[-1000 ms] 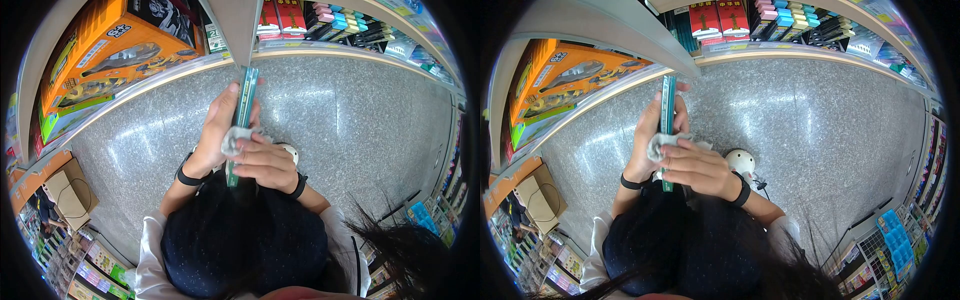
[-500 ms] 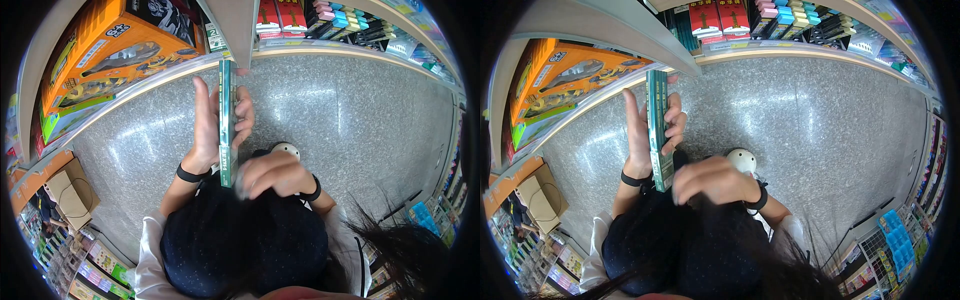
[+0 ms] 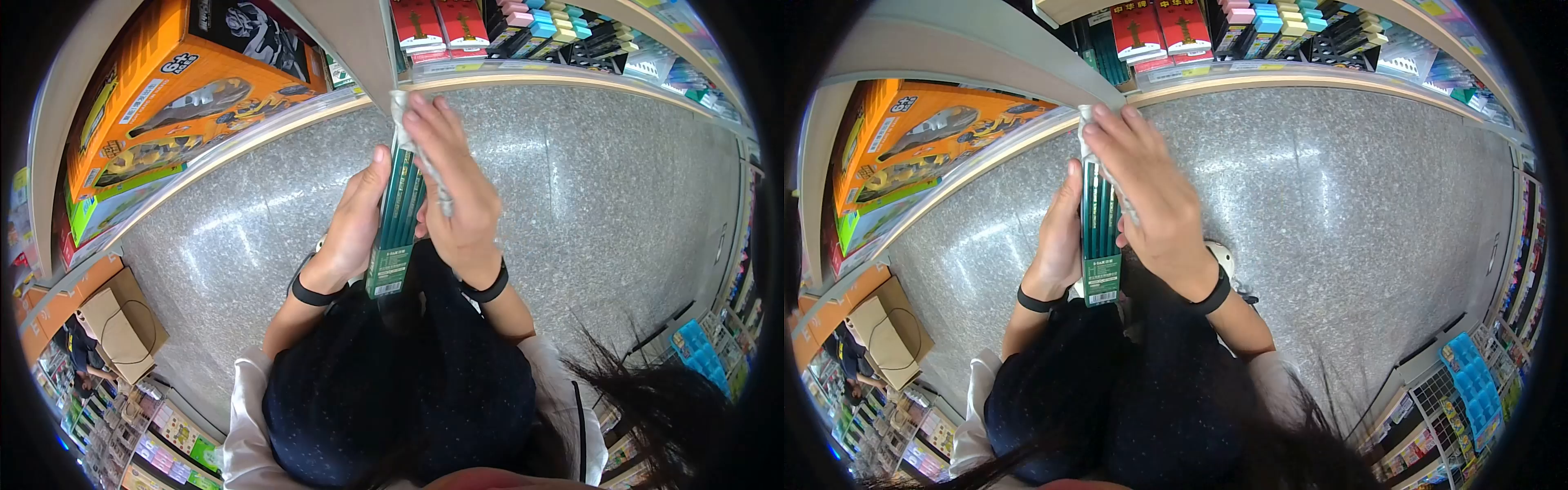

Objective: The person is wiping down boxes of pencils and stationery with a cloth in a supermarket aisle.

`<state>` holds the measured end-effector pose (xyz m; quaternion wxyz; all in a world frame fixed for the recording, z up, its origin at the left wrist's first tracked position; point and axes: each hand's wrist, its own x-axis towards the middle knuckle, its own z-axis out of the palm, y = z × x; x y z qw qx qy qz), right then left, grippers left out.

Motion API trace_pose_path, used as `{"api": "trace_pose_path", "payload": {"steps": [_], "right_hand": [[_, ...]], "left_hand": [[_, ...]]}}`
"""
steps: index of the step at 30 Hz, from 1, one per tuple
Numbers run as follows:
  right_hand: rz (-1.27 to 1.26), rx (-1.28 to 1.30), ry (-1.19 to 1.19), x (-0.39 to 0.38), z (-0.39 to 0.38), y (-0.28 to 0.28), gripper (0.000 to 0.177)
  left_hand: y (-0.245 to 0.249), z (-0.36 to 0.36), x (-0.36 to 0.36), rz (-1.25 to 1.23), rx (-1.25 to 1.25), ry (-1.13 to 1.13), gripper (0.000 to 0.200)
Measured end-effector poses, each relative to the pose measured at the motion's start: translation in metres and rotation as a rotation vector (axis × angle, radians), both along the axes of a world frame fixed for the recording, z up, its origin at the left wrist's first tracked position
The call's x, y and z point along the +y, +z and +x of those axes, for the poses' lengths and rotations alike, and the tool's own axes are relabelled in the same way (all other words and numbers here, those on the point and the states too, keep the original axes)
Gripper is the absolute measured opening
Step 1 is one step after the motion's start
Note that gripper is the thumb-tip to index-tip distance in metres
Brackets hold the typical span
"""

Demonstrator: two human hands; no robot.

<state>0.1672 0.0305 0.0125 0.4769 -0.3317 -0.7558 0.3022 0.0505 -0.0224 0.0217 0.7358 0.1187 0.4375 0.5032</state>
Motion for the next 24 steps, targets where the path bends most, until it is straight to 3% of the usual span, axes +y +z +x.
{"api": "trace_pose_path", "payload": {"steps": [1, 3, 6, 9, 15, 17, 19, 21, 22, 23, 24], "right_hand": [[-0.074, 0.018, -0.004, -0.006, -0.002, -0.002, 0.037], [-0.150, 0.034, -0.002, -0.012, -0.002, -0.011, 0.037], [-0.015, -0.071, 0.049, -0.015, 0.006, -0.018, 0.034], [0.016, -0.123, 0.179, -0.032, 0.009, -0.010, 0.030], [-0.187, 0.161, 0.479, -0.052, 0.022, -0.018, 0.015], [-0.476, 0.404, 0.602, -0.053, 0.028, -0.024, 0.011], [-0.491, 0.436, 0.571, -0.055, 0.035, -0.027, 0.005], [-0.727, 0.623, 0.240, -0.059, 0.040, -0.027, 0.007], [-0.727, 0.623, 0.240, -0.056, 0.040, -0.027, 0.007], [-0.689, 0.595, 0.093, -0.048, 0.039, -0.025, 0.010], [-0.648, 0.565, -0.053, -0.041, 0.039, -0.023, 0.014]], "left_hand": [[0.002, -0.002, 0.000, -0.039, 0.071, -0.005, 0.049], [-0.007, -0.007, -0.005, -0.001, -0.015, 0.008, 0.045], [-0.011, -0.002, -0.005, -0.104, 0.067, 0.108, 0.047], [-0.011, -0.008, -0.001, -0.086, -0.020, 0.132, 0.053], [0.002, -0.012, 0.003, 0.108, 0.043, 0.083, 0.057], [0.005, -0.011, 0.003, 0.216, 0.053, 0.130, 0.057], [0.011, -0.008, 0.004, 0.222, 0.102, 0.131, 0.061], [0.014, -0.006, 0.004, 0.296, 0.156, 0.130, 0.068], [0.011, -0.011, 0.004, 0.358, 0.247, 0.055, 0.075], [0.009, -0.013, 0.002, 0.358, 0.247, 0.055, 0.075], [0.008, -0.014, 0.000, 0.434, 0.304, 0.038, 0.067]]}}
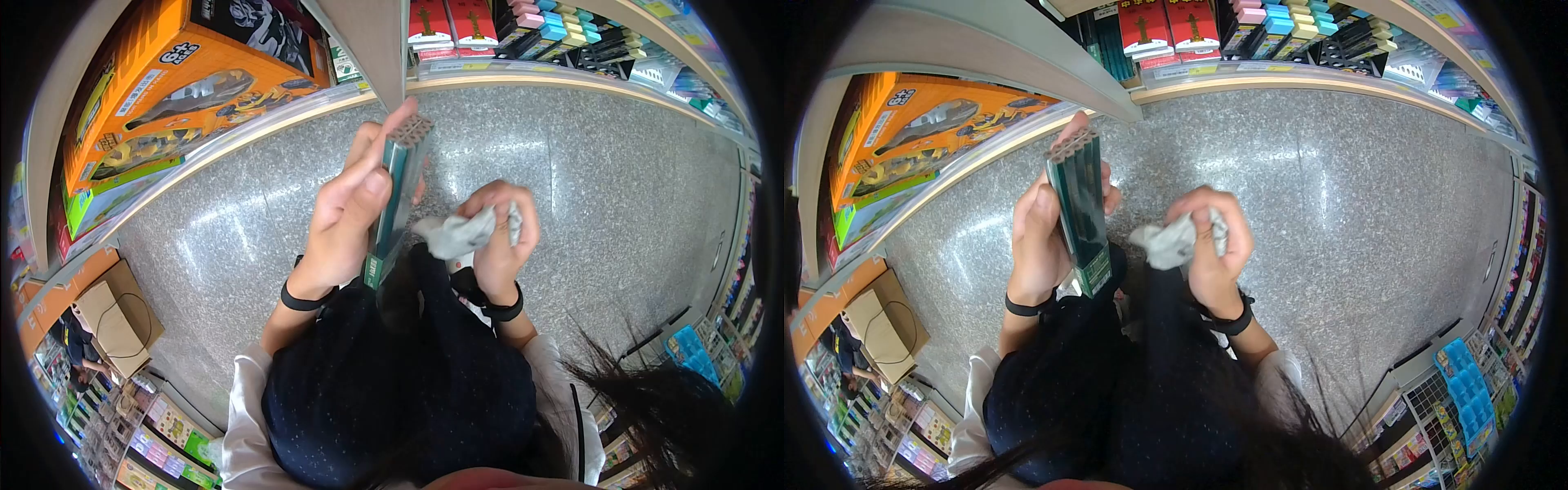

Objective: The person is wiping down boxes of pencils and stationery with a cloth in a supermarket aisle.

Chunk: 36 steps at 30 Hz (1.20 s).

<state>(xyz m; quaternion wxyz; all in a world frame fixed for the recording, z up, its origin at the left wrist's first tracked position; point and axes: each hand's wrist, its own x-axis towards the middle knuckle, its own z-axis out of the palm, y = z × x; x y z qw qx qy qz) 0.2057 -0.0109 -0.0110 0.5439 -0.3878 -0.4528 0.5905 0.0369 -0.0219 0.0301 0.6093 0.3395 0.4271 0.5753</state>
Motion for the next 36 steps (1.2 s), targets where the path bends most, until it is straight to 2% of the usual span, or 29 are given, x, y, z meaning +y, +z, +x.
{"api": "trace_pose_path", "payload": {"steps": [1, 2, 4, 17, 20, 22, 23, 25, 26, 28, 29, 31, 32, 33, 35, 36], "right_hand": [[0.001, 0.000, -0.001, 0.005, 0.000, 0.002, 0.014], [0.024, -0.031, -0.050, 0.010, 0.001, 0.004, 0.014], [0.064, -0.058, -0.115, 0.016, 0.001, 0.007, 0.014], [0.062, -0.080, -0.171, 0.016, -0.011, 0.012, 0.014], [0.097, -0.088, -0.165, 0.018, -0.011, 0.011, 0.016], [0.178, -0.158, -0.372, 0.021, -0.020, 0.018, 0.021], [0.178, -0.158, -0.373, 0.024, -0.024, 0.021, 0.021], [0.480, -0.144, -0.423, 0.032, -0.033, 0.025, 0.027], [0.588, -0.130, -0.347, 0.035, -0.036, 0.024, 0.027], [0.614, -0.411, 0.011, 0.034, -0.032, 0.026, 0.024], [0.615, -0.411, 0.010, 0.033, -0.035, 0.027, 0.024], [0.651, -0.496, 0.133, 0.032, -0.045, 0.028, 0.022], [0.651, -0.495, 0.135, 0.028, -0.044, 0.027, 0.022], [0.664, -0.519, 0.209, 0.019, -0.040, 0.024, 0.022], [0.681, -0.536, 0.286, 0.004, -0.033, 0.019, 0.022], [0.662, -0.476, 0.361, -0.004, -0.030, 0.017, 0.021]], "left_hand": [[0.000, 0.000, -0.001, 0.072, 0.062, -0.015, 0.059], [0.002, 0.003, -0.001, 0.074, 0.062, -0.017, 0.059], [0.008, 0.008, 0.000, 0.056, 0.236, 0.061, 0.084], [0.001, 0.002, -0.002, 0.238, 0.434, -0.006, 0.082], [-0.002, 0.004, -0.002, 0.137, 0.298, 0.014, 0.081], [-0.009, 0.002, -0.001, 0.063, -0.273, -0.069, 0.066], [-0.009, 0.003, 0.000, 0.063, -0.273, -0.069, 0.066], [-0.010, 0.007, 0.002, -0.041, -0.433, -0.047, 0.065], [-0.011, 0.006, 0.000, -0.041, -0.434, -0.048, 0.065], [-0.013, 0.002, -0.005, -0.174, -0.430, -0.123, 0.062], [-0.013, 0.002, -0.005, -0.174, -0.430, -0.123, 0.062], [-0.003, 0.005, 0.002, -0.315, -0.461, 0.048, 0.059], [0.014, 0.022, 0.012, -0.394, -0.466, 0.304, 0.057], [0.008, 0.016, 0.011, -0.395, -0.465, 0.309, 0.057], [-0.010, 0.001, 0.008, -0.106, -0.498, 0.048, 0.054], [-0.004, 0.004, 0.009, -0.214, -0.350, 0.114, 0.057]]}}
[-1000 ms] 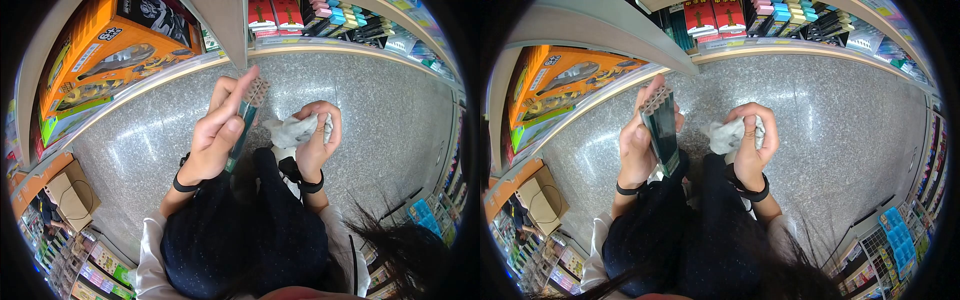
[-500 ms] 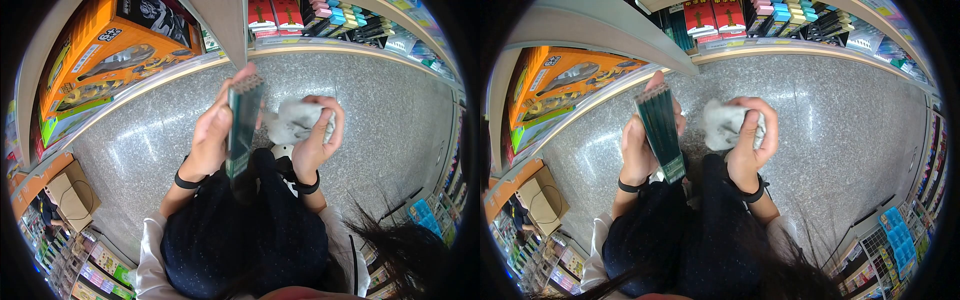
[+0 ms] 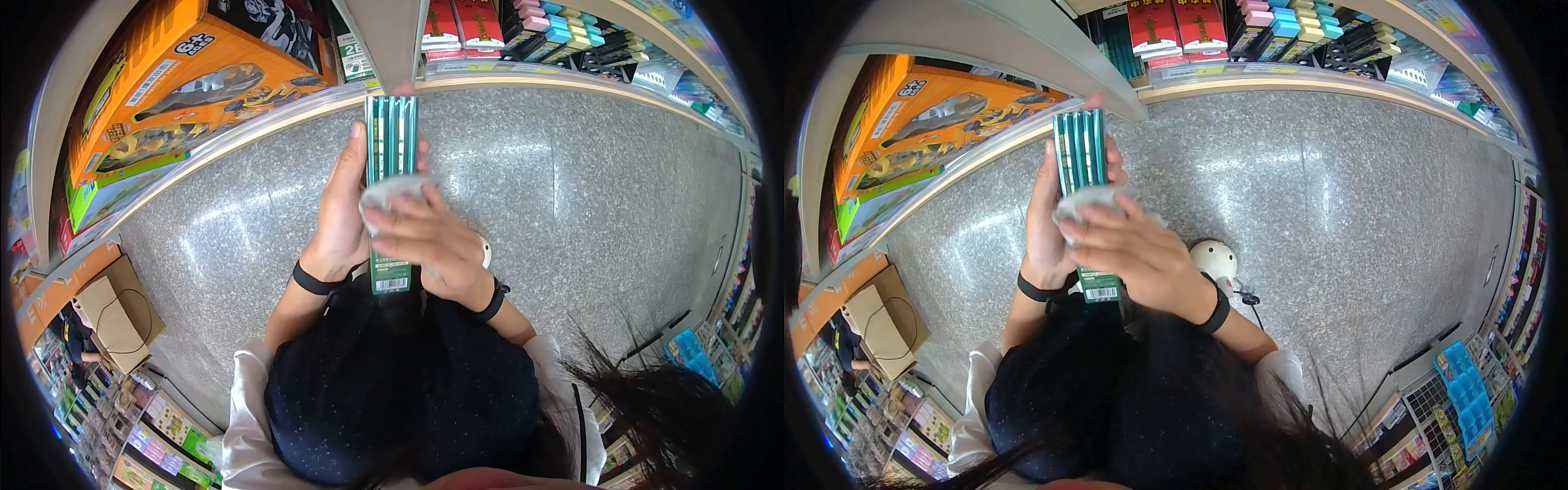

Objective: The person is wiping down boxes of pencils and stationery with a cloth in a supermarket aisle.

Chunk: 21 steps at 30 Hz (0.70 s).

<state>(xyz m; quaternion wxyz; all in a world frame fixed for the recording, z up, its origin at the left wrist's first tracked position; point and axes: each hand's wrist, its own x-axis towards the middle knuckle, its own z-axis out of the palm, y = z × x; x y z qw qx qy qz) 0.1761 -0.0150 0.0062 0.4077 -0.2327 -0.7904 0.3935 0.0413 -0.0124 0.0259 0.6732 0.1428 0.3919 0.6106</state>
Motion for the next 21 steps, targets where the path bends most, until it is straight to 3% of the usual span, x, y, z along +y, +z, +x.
{"api": "trace_pose_path", "payload": {"steps": [3, 9, 15, 17, 19, 21], "right_hand": [[-0.072, 0.052, 0.119, -0.007, 0.009, -0.006, 0.015], [-0.259, 0.260, 0.418, -0.009, 0.019, -0.009, 0.010], [-0.433, 0.310, 0.467, 0.000, 0.035, -0.002, 0.011], [-0.660, 0.466, 0.083, 0.001, 0.045, -0.008, 0.020], [-0.714, 0.565, -0.457, 0.011, 0.032, -0.001, 0.028], [-0.389, 0.327, -0.809, 0.034, 0.023, 0.008, 0.032]], "left_hand": [[0.000, 0.000, 0.003, 0.010, 0.055, 0.033, 0.057], [-0.004, 0.000, 0.005, 0.064, -0.085, 0.076, 0.054], [-0.005, 0.000, 0.003, 0.008, -0.133, 0.100, 0.055], [-0.004, 0.002, 0.001, 0.073, -0.204, 0.092, 0.056], [-0.002, 0.005, -0.002, 0.091, -0.076, 0.065, 0.058], [-0.009, -0.002, -0.006, 0.096, -0.120, 0.030, 0.055]]}}
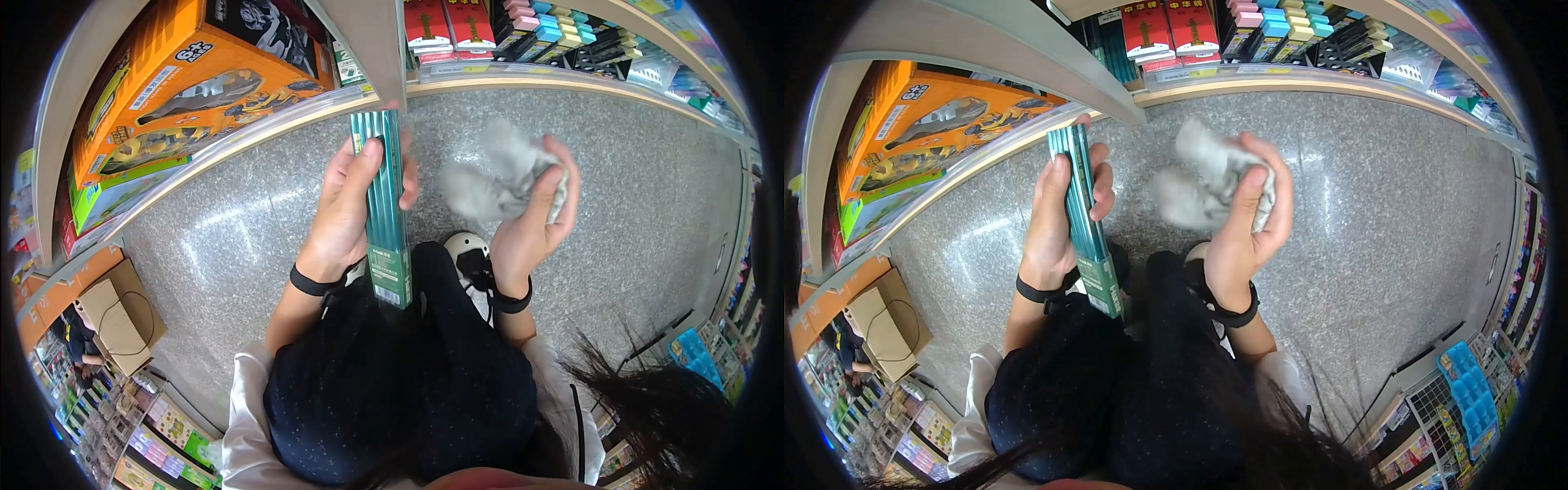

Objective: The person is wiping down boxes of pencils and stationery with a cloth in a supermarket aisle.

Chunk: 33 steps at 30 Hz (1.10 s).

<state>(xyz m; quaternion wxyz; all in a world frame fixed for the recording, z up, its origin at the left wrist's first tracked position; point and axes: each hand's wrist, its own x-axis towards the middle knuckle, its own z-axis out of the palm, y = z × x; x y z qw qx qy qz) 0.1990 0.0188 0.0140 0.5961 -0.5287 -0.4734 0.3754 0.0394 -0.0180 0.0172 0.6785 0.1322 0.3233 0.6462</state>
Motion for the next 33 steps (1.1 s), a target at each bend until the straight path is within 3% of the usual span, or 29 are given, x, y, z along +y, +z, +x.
{"api": "trace_pose_path", "payload": {"steps": [1, 3, 5, 6, 8, 9, 10, 12, 13, 17, 22, 24, 26, 28, 30, 31, 33], "right_hand": [[0.001, -0.001, -0.003, 0.006, -0.006, 0.004, 0.032], [0.337, 0.074, 0.118, 0.011, -0.020, 0.013, 0.039], [0.383, -0.061, 0.249, 0.003, -0.026, 0.022, 0.032], [0.360, -0.197, 0.348, -0.003, -0.029, 0.027, 0.041], [0.373, -0.193, 0.608, -0.004, -0.036, 0.022, 0.044], [0.386, -0.227, 0.701, -0.008, -0.035, 0.017, 0.036], [0.390, -0.223, 0.703, -0.013, -0.033, 0.011, 0.036], [0.312, -0.051, 0.886, -0.024, -0.028, 0.000, 0.029], [0.289, 0.052, 0.924, -0.028, -0.026, -0.002, 0.019], [0.289, 0.221, 0.992, -0.045, -0.013, -0.017, 0.010], [0.143, 0.458, 1.143, -0.045, 0.008, -0.020, 0.010], [-0.270, 0.733, 1.304, -0.041, 0.023, -0.018, 0.013], [-0.383, 0.748, 1.301, -0.036, 0.040, -0.023, 0.013], [-0.356, 0.443, 1.122, -0.028, 0.049, -0.030, 0.017], [-0.390, 0.437, 0.668, -0.023, 0.045, -0.037, 0.023], [-0.390, 0.436, 0.669, -0.015, 0.038, -0.034, 0.023], [-0.317, 0.295, 0.352, 0.003, 0.022, -0.016, 0.028]], "left_hand": [[0.000, 0.000, -0.001, 0.004, 0.099, -0.045, 0.055], [0.006, 0.006, 0.001, 0.019, 0.284, -0.075, 0.062], [0.006, 0.008, -0.002, 0.005, 0.276, -0.087, 0.063], [0.007, 0.007, -0.004, -0.008, 0.272, -0.092, 0.063], [-0.002, 0.001, -0.017, -0.001, 0.237, -0.063, 0.057], [-0.005, -0.002, -0.021, 0.005, 0.202, -0.030, 0.051], [0.000, 0.001, -0.017, 0.006, 0.205, -0.027, 0.051], [0.014, 0.011, -0.005, -0.194, 0.136, 0.123, 0.058], [0.012, 0.008, -0.003, -0.065, 0.171, 0.039, 0.054], [-0.001, 0.000, -0.002, 0.115, 0.039, 0.007, 0.053], [0.006, 0.007, 0.005, 0.029, -0.009, 0.064, 0.049], [0.005, 0.001, 0.007, 0.043, -0.060, 0.080, 0.048], [-0.004, -0.005, 0.006, 0.131, -0.119, 0.049, 0.046], [-0.003, -0.006, 0.005, 0.127, -0.118, 0.090, 0.044], [0.001, -0.004, 0.004, 0.091, -0.051, 0.103, 0.043], [0.000, -0.004, 0.004, 0.127, -0.084, 0.102, 0.042], [-0.005, -0.006, 0.004, 0.164, -0.116, 0.102, 0.042]]}}
